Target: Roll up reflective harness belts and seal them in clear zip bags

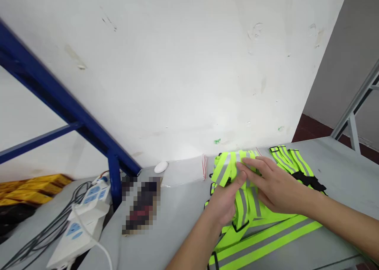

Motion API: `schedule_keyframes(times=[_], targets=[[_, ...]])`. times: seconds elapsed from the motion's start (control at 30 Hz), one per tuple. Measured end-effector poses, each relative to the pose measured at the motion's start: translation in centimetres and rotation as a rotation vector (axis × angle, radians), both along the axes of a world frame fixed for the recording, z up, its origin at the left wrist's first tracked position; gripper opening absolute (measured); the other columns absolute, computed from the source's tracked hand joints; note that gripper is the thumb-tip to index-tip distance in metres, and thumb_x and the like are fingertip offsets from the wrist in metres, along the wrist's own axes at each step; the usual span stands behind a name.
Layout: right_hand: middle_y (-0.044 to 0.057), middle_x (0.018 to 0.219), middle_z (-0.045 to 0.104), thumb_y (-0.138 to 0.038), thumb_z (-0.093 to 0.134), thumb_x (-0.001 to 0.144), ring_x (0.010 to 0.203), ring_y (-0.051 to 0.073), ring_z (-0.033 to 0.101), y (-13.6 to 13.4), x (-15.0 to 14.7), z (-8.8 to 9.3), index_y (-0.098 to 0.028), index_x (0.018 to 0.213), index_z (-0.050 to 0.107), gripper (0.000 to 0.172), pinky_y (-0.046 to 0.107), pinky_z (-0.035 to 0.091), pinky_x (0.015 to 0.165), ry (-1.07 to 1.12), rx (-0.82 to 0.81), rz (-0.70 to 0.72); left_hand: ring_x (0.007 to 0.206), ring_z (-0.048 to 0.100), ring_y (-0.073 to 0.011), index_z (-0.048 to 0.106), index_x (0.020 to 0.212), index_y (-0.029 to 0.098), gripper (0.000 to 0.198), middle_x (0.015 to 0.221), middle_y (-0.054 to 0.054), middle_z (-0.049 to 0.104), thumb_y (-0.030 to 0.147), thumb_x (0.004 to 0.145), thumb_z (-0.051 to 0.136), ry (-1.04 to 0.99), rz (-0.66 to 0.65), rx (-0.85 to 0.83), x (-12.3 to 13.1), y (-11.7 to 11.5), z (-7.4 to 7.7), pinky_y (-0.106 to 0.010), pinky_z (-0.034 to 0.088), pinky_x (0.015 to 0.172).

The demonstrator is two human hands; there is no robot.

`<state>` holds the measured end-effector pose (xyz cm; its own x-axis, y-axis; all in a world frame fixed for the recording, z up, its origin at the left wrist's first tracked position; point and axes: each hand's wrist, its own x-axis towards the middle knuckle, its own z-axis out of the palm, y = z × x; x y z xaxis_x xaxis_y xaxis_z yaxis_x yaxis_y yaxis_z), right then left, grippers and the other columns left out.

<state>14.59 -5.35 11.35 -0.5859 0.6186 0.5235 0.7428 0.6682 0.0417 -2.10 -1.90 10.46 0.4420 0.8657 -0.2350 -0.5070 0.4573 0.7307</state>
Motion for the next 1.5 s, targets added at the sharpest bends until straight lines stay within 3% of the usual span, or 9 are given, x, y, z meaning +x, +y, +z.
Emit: schedule_keyframes(times=[0.17,0.27,0.37,0.43,0.73,0.87,1.0,1.3,1.5], targets=[[0.016,0.147,0.033,-0.026,0.049,0.092,0.135,0.026,0.036,-0.5,-0.5,-0.2,-0.023,0.149,0.014,0.067,0.046,0.043,0.106,0.566,-0.348,-0.088,0.117,0.06,-0.0332,0.063,0.122,0.016,0.063,0.118,-0.015,0.069,0.034,0.066,0.085,0.039,-0.099,-0.073,-1.3,0.6,-1.5,-0.045,0.05,0.1],[0.014,0.144,0.041,-0.041,0.058,0.088,0.117,0.027,0.056,0.8,-0.9,0.3,-0.029,0.147,0.025,0.069,0.041,0.057,0.084,0.768,-0.721,-0.144,0.112,0.064,-0.0323,0.063,0.124,0.018,0.066,0.116,-0.013,0.07,0.031,0.064,0.087,0.03,-0.164,0.0,-1.5,0.3,-1.9,-0.044,0.053,0.096],[0.009,0.122,0.063,-0.046,0.064,0.084,0.091,0.022,0.067,1.9,-1.0,1.2,-0.027,0.135,0.05,0.057,0.029,0.059,0.057,0.812,-1.262,0.016,0.098,0.069,-0.0324,0.062,0.124,0.019,0.067,0.111,-0.014,0.071,0.03,0.063,0.087,0.047,-0.27,0.025,-1.7,0.0,-1.6,-0.046,0.057,0.086],[0.007,0.113,0.067,-0.045,0.066,0.082,0.089,0.021,0.067,2.1,-1.1,1.6,-0.024,0.126,0.06,0.049,0.025,0.057,0.052,0.9,-1.362,0.086,0.089,0.072,-0.0318,0.063,0.123,0.018,0.064,0.107,-0.014,0.072,0.031,0.065,0.086,0.044,-0.292,0.003,-1.9,-0.1,-1.4,-0.046,0.059,0.079],[0.006,0.103,0.073,-0.039,0.063,0.085,0.065,0.017,0.068,2.0,-1.3,-1.6,-0.022,0.12,0.065,0.039,0.026,0.054,0.047,1.048,-1.046,-0.128,0.079,0.073,-0.0268,0.066,0.097,0.013,0.033,0.083,-0.011,0.075,0.008,0.066,0.076,0.045,-0.257,-0.158,-1.7,0.8,-3.7,-0.037,0.058,0.075],[0.005,0.121,0.068,-0.019,0.054,0.087,0.101,0.026,0.069,2.5,-0.8,-3.1,-0.025,0.122,0.064,0.037,0.042,0.061,0.082,0.801,-0.461,-0.183,0.073,0.072,-0.0254,0.065,0.085,0.013,0.025,0.077,-0.008,0.073,0.013,0.064,0.079,0.123,-0.309,-0.196,-1.2,0.7,-3.9,-0.032,0.055,0.064],[0.006,0.126,0.066,0.001,0.04,0.083,0.123,0.021,0.057,3.0,0.4,-4.6,-0.026,0.132,0.057,0.057,0.047,0.045,0.107,0.478,-0.082,0.047,0.071,0.07,-0.0247,0.061,0.075,0.017,0.024,0.068,-0.001,0.068,0.015,0.061,0.08,0.184,-0.256,-0.225,-1.1,0.4,-3.5,-0.032,0.052,0.064],[0.006,0.131,0.062,-0.012,0.042,0.098,0.134,0.02,0.043,3.0,2.5,-5.6,-0.025,0.146,0.037,0.05,0.047,0.041,0.111,0.094,0.111,0.118,0.081,0.066,-0.0259,0.055,0.068,0.022,0.027,0.071,0.002,0.064,0.013,0.056,0.077,0.348,-0.189,-0.227,-2.4,1.0,-4.7,-0.034,0.052,0.067],[0.007,0.135,0.059,-0.012,0.041,0.097,0.14,0.02,0.036,2.9,2.3,-5.8,-0.018,0.145,0.038,0.048,0.046,0.037,0.113,-0.065,0.174,0.101,0.115,0.058,-0.0326,0.065,0.095,0.024,0.04,0.11,-0.01,0.069,0.036,0.062,0.084,0.29,-0.148,-0.202,-2.5,1.1,-4.9,-0.04,0.049,0.089]])
